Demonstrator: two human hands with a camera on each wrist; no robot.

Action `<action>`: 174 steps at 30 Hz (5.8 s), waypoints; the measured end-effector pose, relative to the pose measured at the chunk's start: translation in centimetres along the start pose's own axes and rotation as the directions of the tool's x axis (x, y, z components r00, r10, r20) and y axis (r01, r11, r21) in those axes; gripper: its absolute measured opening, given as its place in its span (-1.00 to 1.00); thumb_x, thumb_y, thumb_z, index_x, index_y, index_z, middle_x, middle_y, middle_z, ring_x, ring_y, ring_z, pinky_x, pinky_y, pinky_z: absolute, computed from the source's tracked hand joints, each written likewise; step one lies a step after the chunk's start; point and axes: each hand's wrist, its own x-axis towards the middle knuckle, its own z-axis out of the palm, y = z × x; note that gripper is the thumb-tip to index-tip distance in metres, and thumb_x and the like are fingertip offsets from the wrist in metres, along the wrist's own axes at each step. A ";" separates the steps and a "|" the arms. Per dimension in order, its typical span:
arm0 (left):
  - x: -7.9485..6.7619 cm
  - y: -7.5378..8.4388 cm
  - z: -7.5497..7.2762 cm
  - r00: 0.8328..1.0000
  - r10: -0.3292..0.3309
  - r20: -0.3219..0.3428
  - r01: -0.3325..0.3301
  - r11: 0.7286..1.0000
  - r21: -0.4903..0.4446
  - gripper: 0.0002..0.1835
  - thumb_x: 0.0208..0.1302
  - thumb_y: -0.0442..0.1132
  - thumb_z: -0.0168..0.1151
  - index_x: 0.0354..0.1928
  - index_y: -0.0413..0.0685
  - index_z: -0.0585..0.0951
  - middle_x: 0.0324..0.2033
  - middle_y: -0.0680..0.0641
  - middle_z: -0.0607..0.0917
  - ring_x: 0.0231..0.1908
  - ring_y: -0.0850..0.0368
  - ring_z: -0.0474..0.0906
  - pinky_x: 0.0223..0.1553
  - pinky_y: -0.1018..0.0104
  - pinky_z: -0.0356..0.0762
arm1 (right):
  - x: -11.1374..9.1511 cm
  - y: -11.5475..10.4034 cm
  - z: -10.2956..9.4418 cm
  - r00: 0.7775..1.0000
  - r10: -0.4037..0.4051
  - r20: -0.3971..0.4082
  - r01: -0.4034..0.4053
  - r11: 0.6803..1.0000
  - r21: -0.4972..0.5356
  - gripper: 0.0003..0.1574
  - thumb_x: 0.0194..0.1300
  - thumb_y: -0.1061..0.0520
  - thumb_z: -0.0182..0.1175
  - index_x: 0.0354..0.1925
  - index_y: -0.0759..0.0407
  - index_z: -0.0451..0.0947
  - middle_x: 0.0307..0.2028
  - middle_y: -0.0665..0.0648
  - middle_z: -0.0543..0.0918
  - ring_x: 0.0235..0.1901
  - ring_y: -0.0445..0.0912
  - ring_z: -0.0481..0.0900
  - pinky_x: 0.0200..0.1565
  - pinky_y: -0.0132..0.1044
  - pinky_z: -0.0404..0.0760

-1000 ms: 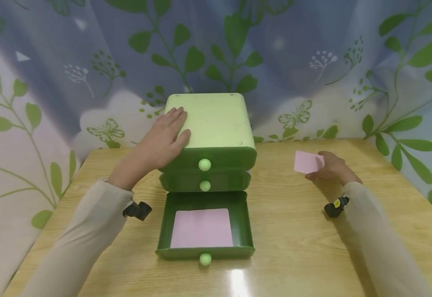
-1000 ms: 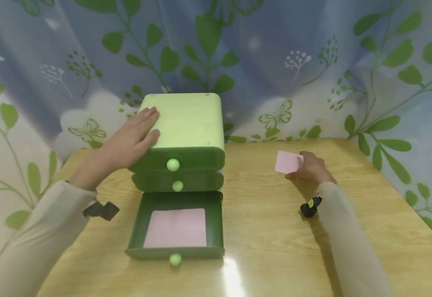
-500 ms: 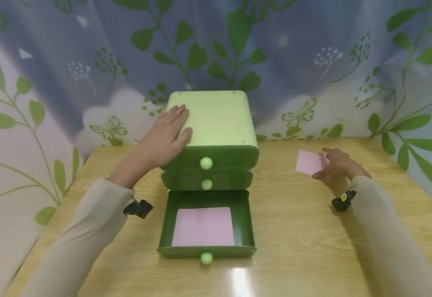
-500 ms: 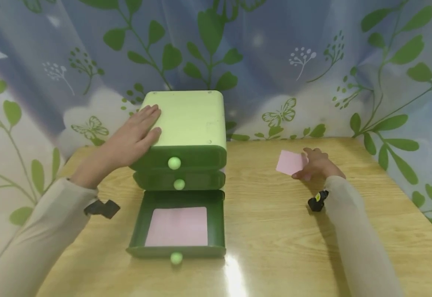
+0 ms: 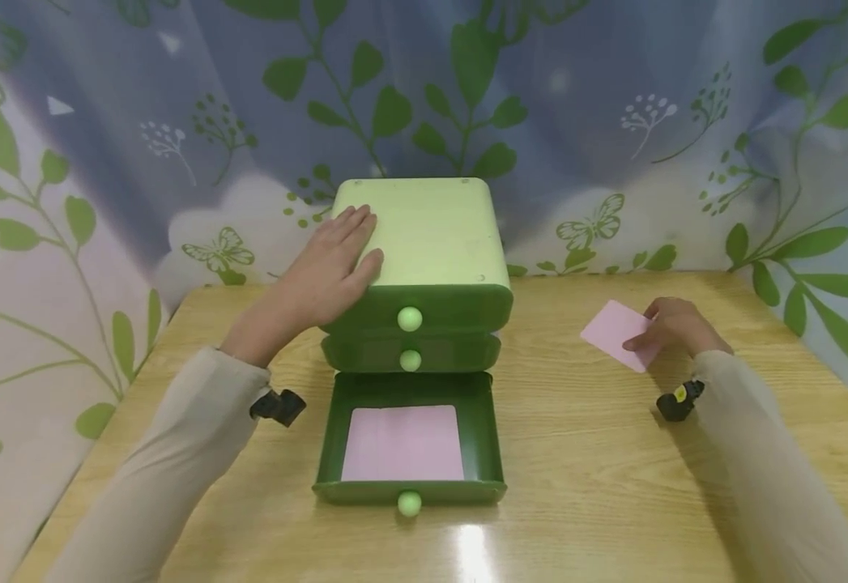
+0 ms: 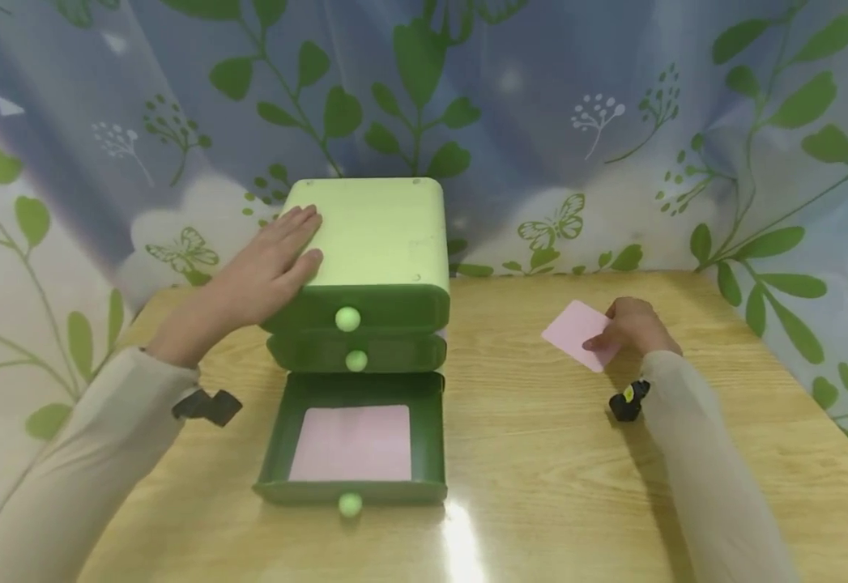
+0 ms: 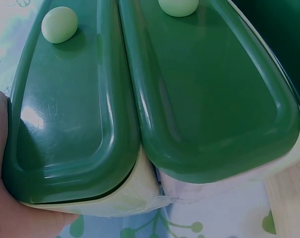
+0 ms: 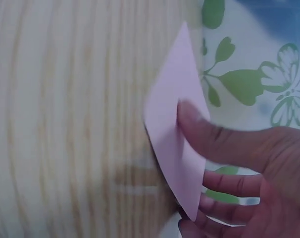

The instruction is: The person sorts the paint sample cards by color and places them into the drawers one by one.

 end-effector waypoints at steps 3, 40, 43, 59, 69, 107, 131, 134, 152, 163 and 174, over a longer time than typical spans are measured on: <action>0.2 0.2 -0.3 1.000 0.004 -0.006 -0.003 1.000 0.002 -0.31 0.51 -0.01 -0.36 0.46 -0.38 0.01 0.47 -0.30 -0.04 0.48 -0.15 -0.24 0.45 0.05 -0.36 | -0.4 0.0 -0.5 0.999 -0.004 -0.035 0.004 1.000 0.016 -0.20 0.12 -0.01 0.39 0.03 0.62 0.39 0.02 0.57 0.43 0.03 0.41 0.34 0.07 0.26 0.37; 0.1 -0.1 0.0 1.000 -0.008 0.008 0.008 1.000 -0.009 -0.32 0.51 -0.02 -0.36 0.47 -0.37 0.01 0.48 -0.30 -0.05 0.48 -0.14 -0.25 0.45 0.03 -0.33 | -12.9 -4.8 6.1 0.867 -0.476 0.148 0.102 0.460 0.882 -0.77 0.38 0.37 0.02 -0.14 0.07 0.30 -0.41 -0.10 0.51 -0.22 -0.20 0.58 -0.21 -0.21 0.66; 0.0 0.0 0.0 1.000 -0.008 0.011 0.009 1.000 -0.014 -0.32 0.51 -0.01 -0.35 0.47 -0.37 0.01 0.48 -0.29 -0.05 0.48 -0.14 -0.25 0.45 0.03 -0.33 | -13.6 -5.3 6.4 0.851 -0.505 0.147 0.106 0.437 0.893 -0.76 0.38 0.38 0.01 -0.15 0.06 0.30 -0.42 -0.13 0.47 -0.27 -0.25 0.53 -0.23 -0.24 0.65; 0.0 0.0 0.0 1.000 -0.013 0.013 0.013 1.000 -0.011 -0.32 0.51 0.00 -0.37 0.47 -0.35 0.00 0.48 -0.28 -0.05 0.48 -0.13 -0.25 0.45 0.04 -0.34 | -15.3 -9.8 8.0 0.815 -0.570 0.104 0.118 0.338 0.934 -0.77 0.39 0.38 0.00 -0.08 0.10 0.33 -0.37 -0.10 0.53 -0.29 -0.23 0.54 -0.14 -0.13 0.66; 0.1 -0.1 0.0 1.000 -0.013 0.018 0.013 1.000 -0.006 -0.31 0.51 0.02 -0.39 0.48 -0.33 -0.02 0.49 -0.26 -0.07 0.48 -0.11 -0.27 0.45 0.06 -0.36 | -15.3 -13.7 8.4 0.852 -0.510 0.119 0.118 0.408 0.905 -0.79 0.35 0.29 0.14 -0.11 0.18 0.31 -0.31 0.05 0.60 -0.24 -0.09 0.62 -0.15 -0.04 0.67; 0.6 0.5 -0.4 0.990 -0.080 -0.117 0.079 0.997 -0.021 -0.38 0.54 -0.03 -0.51 0.40 -0.25 0.28 0.40 -0.20 0.26 0.43 -0.04 0.07 0.43 0.14 -0.04 | -20.3 -18.7 12.2 0.707 -0.693 0.139 0.395 0.551 0.735 -0.86 0.35 0.27 0.14 -0.25 0.23 0.66 -0.49 0.03 0.65 -0.57 -0.27 0.56 -0.56 -0.31 0.61; 0.5 0.7 -0.5 0.988 -0.076 -0.134 0.078 0.997 0.005 -0.40 0.53 -0.07 -0.46 0.37 -0.27 0.33 0.37 -0.23 0.31 0.40 -0.09 0.14 0.42 0.10 0.01 | -19.6 -24.8 20.4 0.733 -0.510 0.450 -0.604 -0.182 0.776 -0.55 0.45 0.06 0.09 0.12 0.38 0.39 0.02 0.31 0.62 0.12 0.06 0.55 0.25 -0.19 0.38; 0.3 0.6 -0.5 0.987 -0.071 -0.143 0.072 0.997 0.004 -0.40 0.53 -0.07 -0.46 0.37 -0.27 0.33 0.36 -0.23 0.31 0.40 -0.09 0.15 0.42 0.10 0.01 | -19.4 -25.3 20.6 0.758 -0.485 0.435 -0.579 -0.196 0.791 -0.50 0.45 0.06 0.09 0.14 0.43 0.35 -0.02 0.27 0.64 0.07 0.01 0.59 0.22 -0.22 0.42; 0.5 0.6 -0.3 0.982 -0.091 -0.168 0.091 0.996 -0.012 -0.41 0.54 -0.07 -0.46 0.30 -0.24 0.43 0.33 -0.18 0.38 0.38 -0.05 0.20 0.41 0.15 0.03 | -13.1 -25.7 18.0 0.866 -0.369 0.339 -0.397 -0.093 0.913 -0.67 0.50 0.08 -0.02 -0.08 0.35 0.48 -0.28 0.10 0.64 -0.26 -0.19 0.64 -0.09 -0.44 0.59; 0.6 0.8 -0.5 0.980 -0.084 -0.179 0.084 0.996 -0.004 -0.41 0.54 -0.08 -0.46 0.27 -0.27 0.46 0.32 -0.21 0.39 0.37 -0.07 0.22 0.40 0.13 0.07 | -9.4 -26.1 17.1 0.876 -0.359 0.320 -0.394 -0.152 0.907 -0.70 0.53 0.13 -0.11 -0.06 0.38 0.40 -0.32 0.10 0.60 -0.34 -0.21 0.58 -0.22 -0.50 0.58; 0.5 0.7 -0.5 0.978 -0.087 -0.191 0.088 0.996 -0.003 -0.42 0.54 -0.09 -0.43 0.29 -0.30 0.43 0.31 -0.24 0.40 0.36 -0.09 0.24 0.39 0.12 0.11 | -8.3 -25.9 17.3 0.879 -0.367 0.305 -0.363 -0.099 0.927 -0.67 0.53 0.11 -0.09 -0.06 0.37 0.43 -0.35 0.07 0.59 -0.40 -0.24 0.53 -0.32 -0.54 0.54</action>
